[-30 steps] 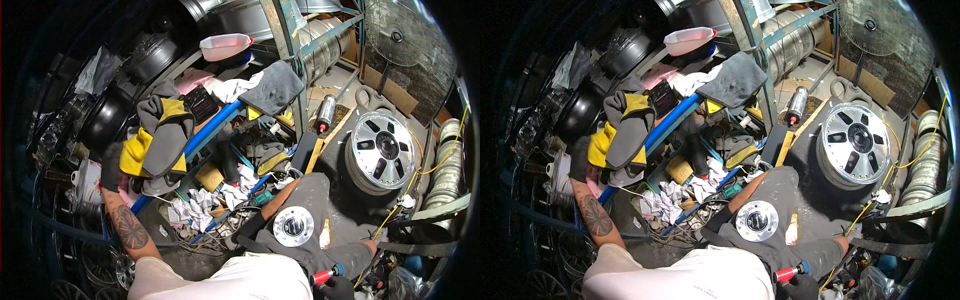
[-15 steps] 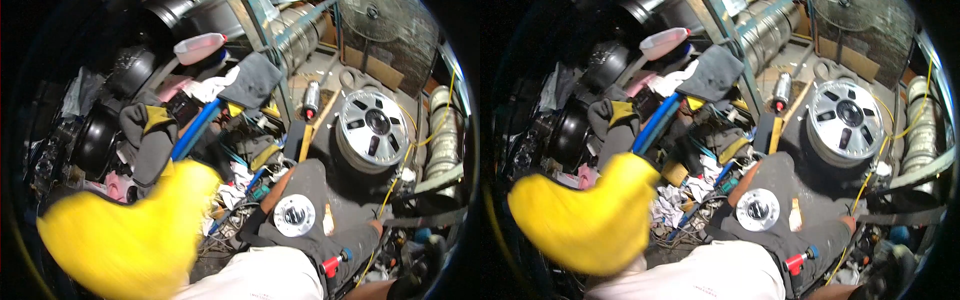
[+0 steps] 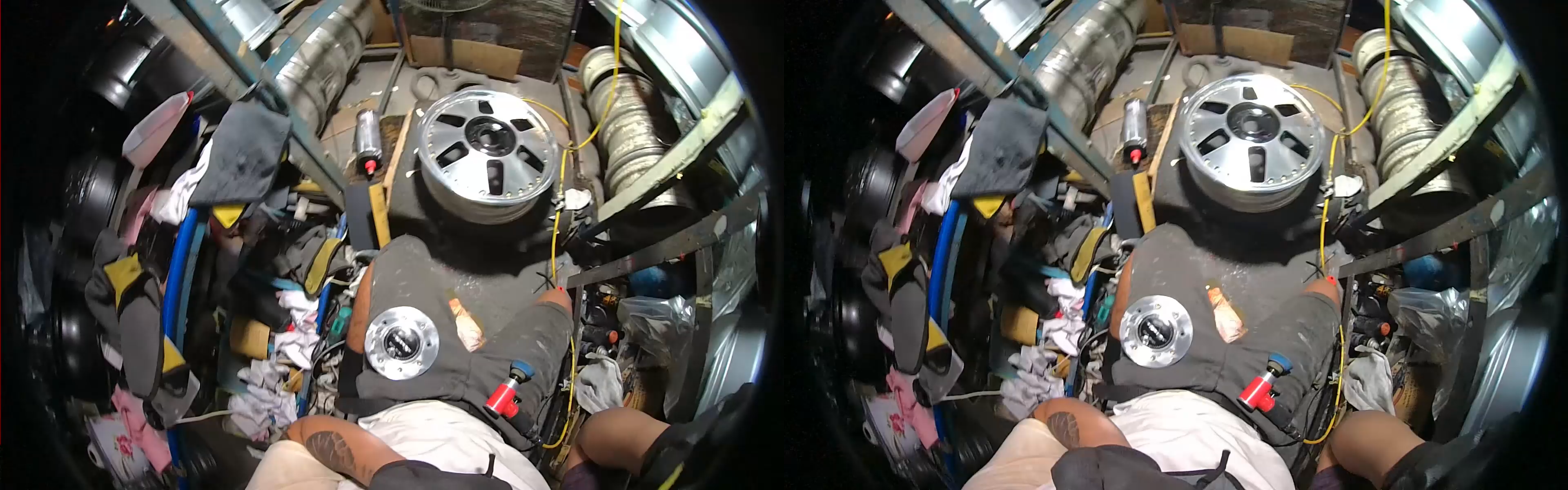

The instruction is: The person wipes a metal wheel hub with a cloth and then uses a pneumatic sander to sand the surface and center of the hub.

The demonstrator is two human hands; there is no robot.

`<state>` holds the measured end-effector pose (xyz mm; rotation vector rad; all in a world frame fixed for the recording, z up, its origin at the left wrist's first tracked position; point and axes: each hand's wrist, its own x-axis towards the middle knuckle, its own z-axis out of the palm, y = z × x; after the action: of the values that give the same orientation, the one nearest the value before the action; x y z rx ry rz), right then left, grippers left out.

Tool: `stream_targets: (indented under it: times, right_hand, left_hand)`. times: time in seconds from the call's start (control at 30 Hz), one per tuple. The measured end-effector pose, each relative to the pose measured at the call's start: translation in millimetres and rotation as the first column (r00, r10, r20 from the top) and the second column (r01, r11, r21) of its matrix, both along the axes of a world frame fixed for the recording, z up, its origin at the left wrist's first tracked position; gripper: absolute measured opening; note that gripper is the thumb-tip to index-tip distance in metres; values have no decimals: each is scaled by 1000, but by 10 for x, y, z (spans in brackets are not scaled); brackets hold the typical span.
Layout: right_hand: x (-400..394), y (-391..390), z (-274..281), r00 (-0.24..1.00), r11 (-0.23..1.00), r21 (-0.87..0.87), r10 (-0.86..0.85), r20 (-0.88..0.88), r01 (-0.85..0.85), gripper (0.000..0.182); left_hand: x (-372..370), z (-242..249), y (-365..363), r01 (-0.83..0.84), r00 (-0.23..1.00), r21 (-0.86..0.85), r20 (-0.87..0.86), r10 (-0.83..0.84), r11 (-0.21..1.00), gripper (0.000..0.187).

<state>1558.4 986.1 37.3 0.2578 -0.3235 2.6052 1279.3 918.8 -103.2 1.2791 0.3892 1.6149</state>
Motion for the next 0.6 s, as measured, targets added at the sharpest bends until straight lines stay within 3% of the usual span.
stream_targets:
  times: [0.03, 0.07, 0.17, 0.33, 0.6]
  right_hand:
    - [-3, -49, -250, 954, 986, -124, 69, -290, -109, 56]
    - [-127, -67, -462, 822, 941, -182, 141, -552, -285, 54]
    - [-181, -222, -88, 915, 779, -582, -27, -402, -233, 48]
    - [-271, -495, -579, 665, 877, -452, -241, -707, -162, 63]
    - [-242, -364, -755, 705, 904, -421, -253, -663, -70, 60]
  left_hand:
    - [0, -12, 19, 19, 1000, -1, 8, -19, 1000, 51]
    - [39, -11, 25, 36, 999, -9, 15, -35, 999, 51]
    - [80, -38, 46, 64, 998, -23, 18, -63, 998, 50]
    - [121, -41, 5, 86, 996, -37, 17, -86, 996, 49]
    - [149, -41, -10, 79, 997, -56, 12, -79, 995, 47]
